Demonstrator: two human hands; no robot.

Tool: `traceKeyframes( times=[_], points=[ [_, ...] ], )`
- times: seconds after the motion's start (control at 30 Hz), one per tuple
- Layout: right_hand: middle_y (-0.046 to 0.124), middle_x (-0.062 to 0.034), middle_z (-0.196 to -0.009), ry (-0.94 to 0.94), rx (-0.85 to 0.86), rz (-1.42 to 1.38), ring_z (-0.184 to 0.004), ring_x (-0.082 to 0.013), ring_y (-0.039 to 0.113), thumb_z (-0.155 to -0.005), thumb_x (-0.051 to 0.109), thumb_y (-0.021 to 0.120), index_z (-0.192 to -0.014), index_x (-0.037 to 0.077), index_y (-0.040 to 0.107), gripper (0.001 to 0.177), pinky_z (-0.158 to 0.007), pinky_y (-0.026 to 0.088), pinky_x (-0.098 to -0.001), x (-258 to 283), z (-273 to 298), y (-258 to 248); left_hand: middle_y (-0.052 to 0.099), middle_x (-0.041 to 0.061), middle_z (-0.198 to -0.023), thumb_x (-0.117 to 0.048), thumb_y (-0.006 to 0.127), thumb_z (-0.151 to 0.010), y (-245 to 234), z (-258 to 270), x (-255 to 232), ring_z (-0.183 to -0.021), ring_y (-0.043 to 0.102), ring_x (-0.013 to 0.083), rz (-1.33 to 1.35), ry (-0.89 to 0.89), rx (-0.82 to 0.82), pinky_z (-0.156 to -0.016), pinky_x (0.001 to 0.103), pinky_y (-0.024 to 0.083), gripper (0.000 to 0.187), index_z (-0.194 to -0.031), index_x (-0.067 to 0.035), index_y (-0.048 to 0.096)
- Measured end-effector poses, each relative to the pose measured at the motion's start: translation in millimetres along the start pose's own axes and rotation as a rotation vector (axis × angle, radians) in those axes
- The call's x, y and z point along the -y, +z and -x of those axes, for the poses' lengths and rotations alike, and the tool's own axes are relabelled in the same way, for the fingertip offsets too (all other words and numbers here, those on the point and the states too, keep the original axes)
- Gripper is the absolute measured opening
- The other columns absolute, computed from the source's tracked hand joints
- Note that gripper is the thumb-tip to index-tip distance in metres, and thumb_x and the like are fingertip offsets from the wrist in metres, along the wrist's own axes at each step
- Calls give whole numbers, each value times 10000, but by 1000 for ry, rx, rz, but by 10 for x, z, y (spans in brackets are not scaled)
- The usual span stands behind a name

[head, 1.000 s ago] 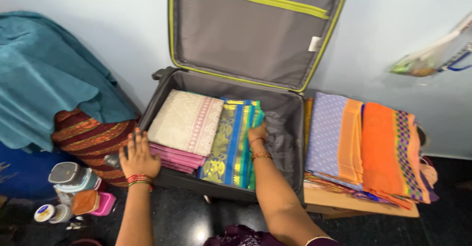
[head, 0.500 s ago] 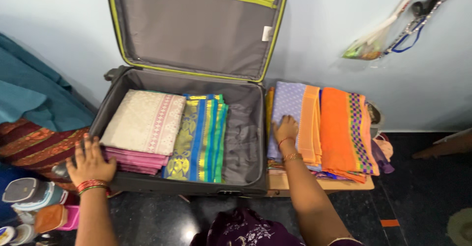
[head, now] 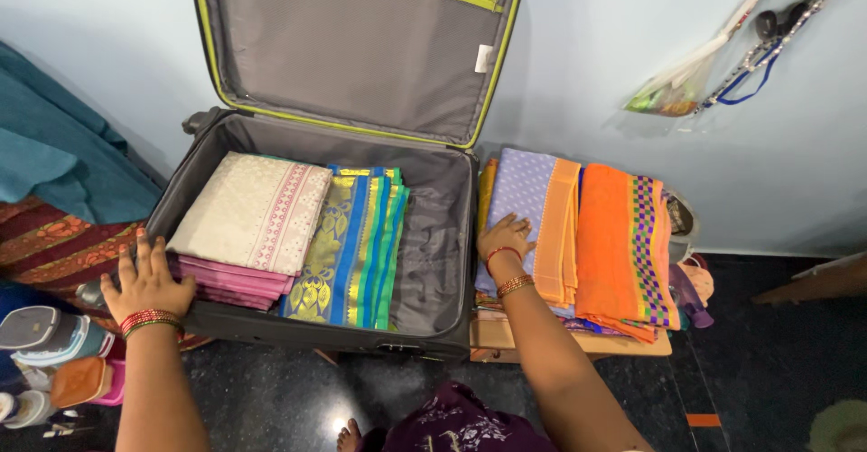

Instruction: The person packs garments into a suitcase by taking folded cloths from a stack and placing them into the suitcase one at a time.

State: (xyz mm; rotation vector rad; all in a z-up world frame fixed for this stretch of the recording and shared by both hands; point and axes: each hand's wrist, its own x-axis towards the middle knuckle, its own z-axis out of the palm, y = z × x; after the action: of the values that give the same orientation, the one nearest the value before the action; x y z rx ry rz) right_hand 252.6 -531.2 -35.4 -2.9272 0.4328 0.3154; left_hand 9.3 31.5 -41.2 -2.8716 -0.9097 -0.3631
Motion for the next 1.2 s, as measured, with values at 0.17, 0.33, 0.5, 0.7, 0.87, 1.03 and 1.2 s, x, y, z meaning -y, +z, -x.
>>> traceKeyframes(
  times=[0.17, 0.33, 0.5, 0.7, 0.87, 1.03, 1.2],
  points=[
    [115, -323, -1647, 158, 15, -31, -1520, -483, 171, -962, 408, 610, -1617, 59, 108, 896, -1137, 250, -710, 140, -204, -9, 156, -65, -1754, -499, 608, -770, -1, 8, -29, -1558, 220, 223, -9, -20, 9, -1199, 596, 169, 905, -1607, -289, 334],
    [221, -326, -1642, 129, 91, -188, -1484, -473, 357, -913, 314, 719, -1667, 63, 48, 1040, -1148, 389, -637, -10, -351, -164, 169, -68, -1752, -492, 590, -802, -18, 46, -50, -1562, 235, 206, 21, -25, -11, -1204, 599, 173, 858, -1600, -286, 350],
    [609, -312, -1369, -6, -22, -142, -1270, -420, 624, -875, 263, 745, -1346, -31, 576, 581, -1012, 554, -471, -79, -715, 3, 181, -57, -1752, -478, 590, -805, -33, 37, -83, -1555, 252, 223, 18, -14, -41, -1200, 596, 172, 854, -1600, -265, 365],
    [726, -284, -1160, -214, 70, -55, -1070, -377, 727, -736, 233, 817, -1145, -58, 727, 510, -929, 582, -439, -729, -1054, -501, 198, -44, -1740, -480, 591, -822, -122, 74, -106, -1549, 270, 226, 47, -11, -47, -1209, 597, 171, 842, -1601, -246, 375],
    [688, -162, -1192, -375, 337, -1238, -1011, -288, 696, -713, -3, 725, -1346, -19, 604, 644, -922, 560, -413, -1313, -405, -1160, 186, -46, -1744, -476, 602, -813, -215, 96, -143, -1540, 273, 222, 27, -3, -44, -1199, 589, 180, 841, -1587, -235, 379],
    [690, -111, -1192, -542, 275, -1537, -1002, -217, 707, -791, 28, 705, -1395, 16, 567, 620, -902, 574, -380, -773, 609, -1849, 181, -36, -1749, -487, 607, -817, -273, 126, -160, -1542, 277, 222, -7, 9, -34, -1198, 587, 186, 845, -1589, -229, 380],
    [686, -128, -1203, -798, 236, -1609, -1034, -238, 699, -854, 50, 708, -1393, -40, 572, 563, -942, 574, -381, 208, 1022, -1712, 178, -33, -1734, -503, 615, -809, -304, 120, -173, -1540, 269, 218, -20, 10, -25, -1203, 583, 183, 859, -1584, -225, 373]
  ],
)
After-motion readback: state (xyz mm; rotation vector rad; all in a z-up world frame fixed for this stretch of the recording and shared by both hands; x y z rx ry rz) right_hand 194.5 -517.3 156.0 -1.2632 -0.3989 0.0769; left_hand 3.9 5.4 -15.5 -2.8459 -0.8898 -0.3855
